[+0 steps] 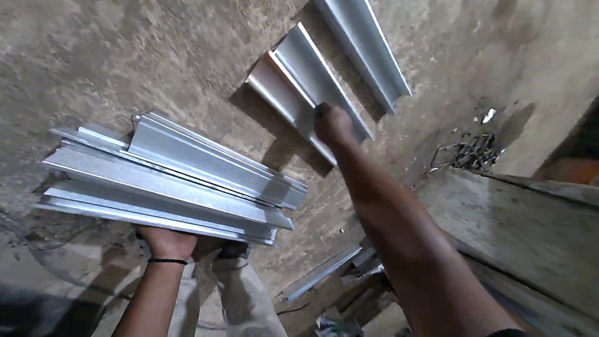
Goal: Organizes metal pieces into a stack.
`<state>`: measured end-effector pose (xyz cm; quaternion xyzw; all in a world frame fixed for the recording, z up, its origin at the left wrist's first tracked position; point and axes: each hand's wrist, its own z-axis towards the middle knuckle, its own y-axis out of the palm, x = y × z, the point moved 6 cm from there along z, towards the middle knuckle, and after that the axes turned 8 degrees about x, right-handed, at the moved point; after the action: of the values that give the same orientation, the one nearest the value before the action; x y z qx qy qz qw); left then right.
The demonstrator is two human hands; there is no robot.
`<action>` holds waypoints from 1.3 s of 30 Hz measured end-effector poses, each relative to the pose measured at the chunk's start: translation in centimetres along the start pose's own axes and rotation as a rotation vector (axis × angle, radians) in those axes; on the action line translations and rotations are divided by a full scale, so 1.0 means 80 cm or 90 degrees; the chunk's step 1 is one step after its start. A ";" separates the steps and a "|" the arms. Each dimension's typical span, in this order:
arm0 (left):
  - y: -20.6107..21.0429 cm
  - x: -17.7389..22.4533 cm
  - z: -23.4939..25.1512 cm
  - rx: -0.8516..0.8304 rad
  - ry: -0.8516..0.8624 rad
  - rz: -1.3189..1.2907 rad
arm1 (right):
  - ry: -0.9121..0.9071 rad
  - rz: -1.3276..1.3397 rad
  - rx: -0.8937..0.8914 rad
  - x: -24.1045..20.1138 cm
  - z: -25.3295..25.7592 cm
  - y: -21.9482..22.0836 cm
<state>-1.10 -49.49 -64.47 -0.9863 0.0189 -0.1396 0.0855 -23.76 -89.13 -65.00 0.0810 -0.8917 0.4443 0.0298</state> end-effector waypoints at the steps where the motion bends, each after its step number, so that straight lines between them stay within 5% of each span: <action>1: 0.002 0.001 0.000 -0.001 0.001 -0.002 | -0.032 0.001 -0.011 -0.010 -0.013 0.009; 7: 0.003 0.005 -0.002 0.016 0.009 0.017 | -0.062 0.144 0.129 0.000 -0.027 -0.016; 12: 0.004 0.003 -0.005 0.011 0.006 0.022 | -0.007 0.069 -0.058 0.034 0.008 0.008; 17: 0.002 0.006 -0.006 0.015 0.012 0.026 | 0.028 0.041 0.035 0.025 -0.023 -0.005; 21: 0.003 0.004 -0.006 0.020 -0.002 0.012 | -0.090 0.111 0.177 0.013 -0.078 -0.004; 25: 0.005 0.004 -0.004 0.017 0.003 0.009 | -0.264 0.168 0.109 -0.009 -0.138 0.063; 29: 0.007 0.008 -0.006 0.015 0.003 0.018 | -0.149 0.250 0.176 0.005 -0.130 0.063; 39: 0.008 0.005 -0.007 0.020 0.002 0.017 | -0.085 0.040 0.037 -0.032 -0.072 0.087</action>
<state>-0.84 -50.22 -63.96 -0.9842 0.0300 -0.1404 0.1032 -22.54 -80.10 -67.35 0.0828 -0.8804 0.4646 -0.0462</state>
